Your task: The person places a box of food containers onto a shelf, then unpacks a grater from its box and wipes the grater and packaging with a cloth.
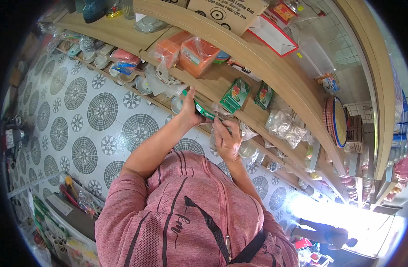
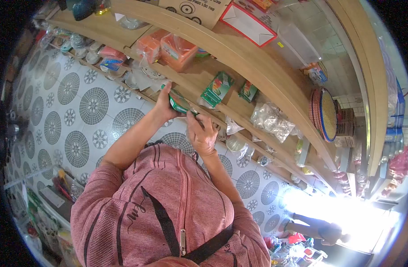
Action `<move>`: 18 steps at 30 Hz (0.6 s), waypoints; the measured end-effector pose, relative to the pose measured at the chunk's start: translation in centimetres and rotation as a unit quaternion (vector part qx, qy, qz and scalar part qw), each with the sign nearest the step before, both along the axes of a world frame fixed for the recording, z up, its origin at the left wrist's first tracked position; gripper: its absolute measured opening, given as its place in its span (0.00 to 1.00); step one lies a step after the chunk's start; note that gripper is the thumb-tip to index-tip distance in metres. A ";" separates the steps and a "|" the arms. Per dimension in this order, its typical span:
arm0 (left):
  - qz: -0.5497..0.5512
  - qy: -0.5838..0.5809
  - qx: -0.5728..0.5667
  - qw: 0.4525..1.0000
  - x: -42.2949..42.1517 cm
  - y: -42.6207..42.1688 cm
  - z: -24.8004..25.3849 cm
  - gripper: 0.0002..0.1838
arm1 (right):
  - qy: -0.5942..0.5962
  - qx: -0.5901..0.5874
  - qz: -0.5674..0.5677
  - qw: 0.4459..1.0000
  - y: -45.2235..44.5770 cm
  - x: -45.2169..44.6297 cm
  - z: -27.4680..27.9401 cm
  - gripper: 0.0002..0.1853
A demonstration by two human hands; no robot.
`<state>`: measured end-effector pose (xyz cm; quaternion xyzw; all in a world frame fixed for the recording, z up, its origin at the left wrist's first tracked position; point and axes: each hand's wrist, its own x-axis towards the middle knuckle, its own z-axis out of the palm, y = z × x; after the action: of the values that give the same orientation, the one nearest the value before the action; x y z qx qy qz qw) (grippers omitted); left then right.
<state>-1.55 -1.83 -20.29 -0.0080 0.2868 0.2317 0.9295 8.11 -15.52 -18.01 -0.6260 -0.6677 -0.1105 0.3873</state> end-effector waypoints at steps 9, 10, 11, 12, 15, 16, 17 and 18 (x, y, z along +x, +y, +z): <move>0.101 0.055 -0.046 0.992 -0.9 1.1 0.1 0.38 | -0.040 -0.124 -0.030 0.991 0.8 -1.7 -0.6 0.29; 0.135 0.069 -0.024 0.988 -0.8 1.0 0.2 0.38 | -0.026 -0.118 -0.024 0.992 1.0 -1.9 -0.4 0.30; 0.168 0.083 -0.002 0.982 -0.7 1.0 0.2 0.38 | -0.013 -0.113 -0.019 0.993 1.2 -2.0 -0.2 0.31; 0.168 0.081 -0.001 0.983 -0.6 0.9 0.2 0.38 | -0.014 -0.112 -0.020 0.993 1.3 -2.3 -0.1 0.31; 0.201 0.095 -0.012 0.975 -0.1 1.0 -0.1 0.36 | -0.034 -0.165 -0.010 0.986 1.5 -3.2 0.1 0.35; 0.208 0.083 -0.025 0.974 0.0 1.2 -0.4 0.36 | -0.035 -0.163 -0.013 0.986 1.5 -3.1 -0.2 0.35; 0.214 0.072 -0.037 0.973 0.0 1.4 -0.6 0.35 | -0.052 -0.213 -0.027 0.975 1.5 -3.0 -0.6 0.35; 0.212 0.071 -0.036 0.974 0.1 1.5 -0.9 0.35 | -0.067 -0.263 -0.042 0.961 1.3 -3.0 -0.8 0.36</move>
<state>-1.48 -0.35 -21.18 -0.0854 0.3519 0.4134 0.8354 5.16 -14.17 -18.84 -0.7248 -0.6705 0.0111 0.1578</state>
